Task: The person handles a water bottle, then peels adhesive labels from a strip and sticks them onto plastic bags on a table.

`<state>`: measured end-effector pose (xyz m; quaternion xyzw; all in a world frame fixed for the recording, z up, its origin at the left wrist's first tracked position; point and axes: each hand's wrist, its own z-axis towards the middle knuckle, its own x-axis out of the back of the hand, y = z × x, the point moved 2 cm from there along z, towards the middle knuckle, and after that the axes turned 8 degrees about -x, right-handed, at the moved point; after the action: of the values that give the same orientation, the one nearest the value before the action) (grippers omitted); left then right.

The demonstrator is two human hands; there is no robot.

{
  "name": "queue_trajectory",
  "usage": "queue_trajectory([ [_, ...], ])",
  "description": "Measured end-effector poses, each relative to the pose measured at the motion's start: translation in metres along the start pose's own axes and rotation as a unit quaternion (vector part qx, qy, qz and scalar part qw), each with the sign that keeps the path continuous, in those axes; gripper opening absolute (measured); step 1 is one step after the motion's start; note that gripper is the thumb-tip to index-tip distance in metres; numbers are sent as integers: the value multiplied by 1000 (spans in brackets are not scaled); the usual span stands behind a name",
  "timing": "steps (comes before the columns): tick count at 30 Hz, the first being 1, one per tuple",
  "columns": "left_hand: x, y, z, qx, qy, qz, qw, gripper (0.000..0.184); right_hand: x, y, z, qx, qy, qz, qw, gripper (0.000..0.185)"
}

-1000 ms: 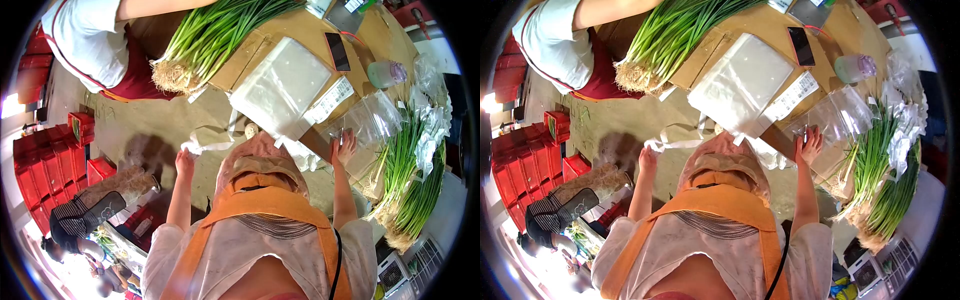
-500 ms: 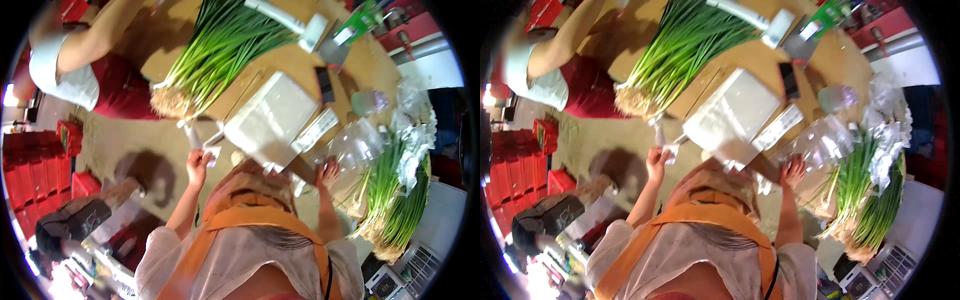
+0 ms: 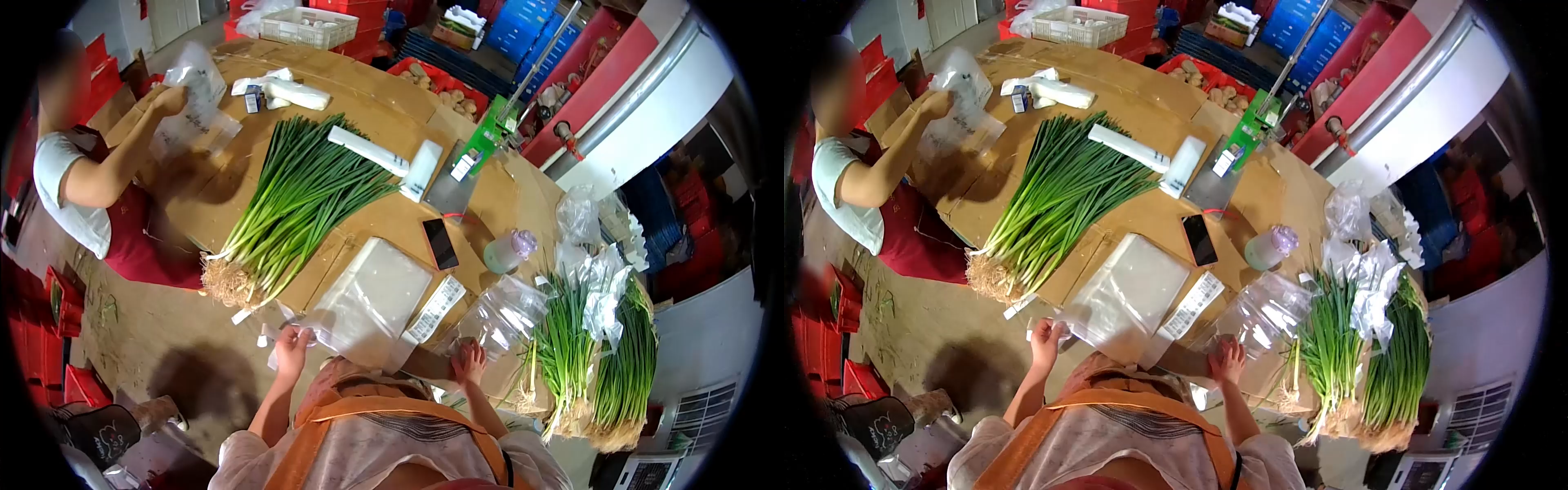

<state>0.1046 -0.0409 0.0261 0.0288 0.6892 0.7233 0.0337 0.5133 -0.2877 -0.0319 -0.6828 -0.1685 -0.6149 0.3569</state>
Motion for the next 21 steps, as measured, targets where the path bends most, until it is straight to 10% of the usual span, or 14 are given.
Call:
queue_trajectory([
  [13,-47,55,4,-87,-180,89,976,19,41,-131,5,210,75,188,956,48],
  [19,-55,81,-4,63,-56,-221,972,13,79,-295,-18,393,-189,383,814,28],
  [21,-54,81,-5,84,-34,-242,966,13,66,-312,-30,308,-346,352,813,32],
])
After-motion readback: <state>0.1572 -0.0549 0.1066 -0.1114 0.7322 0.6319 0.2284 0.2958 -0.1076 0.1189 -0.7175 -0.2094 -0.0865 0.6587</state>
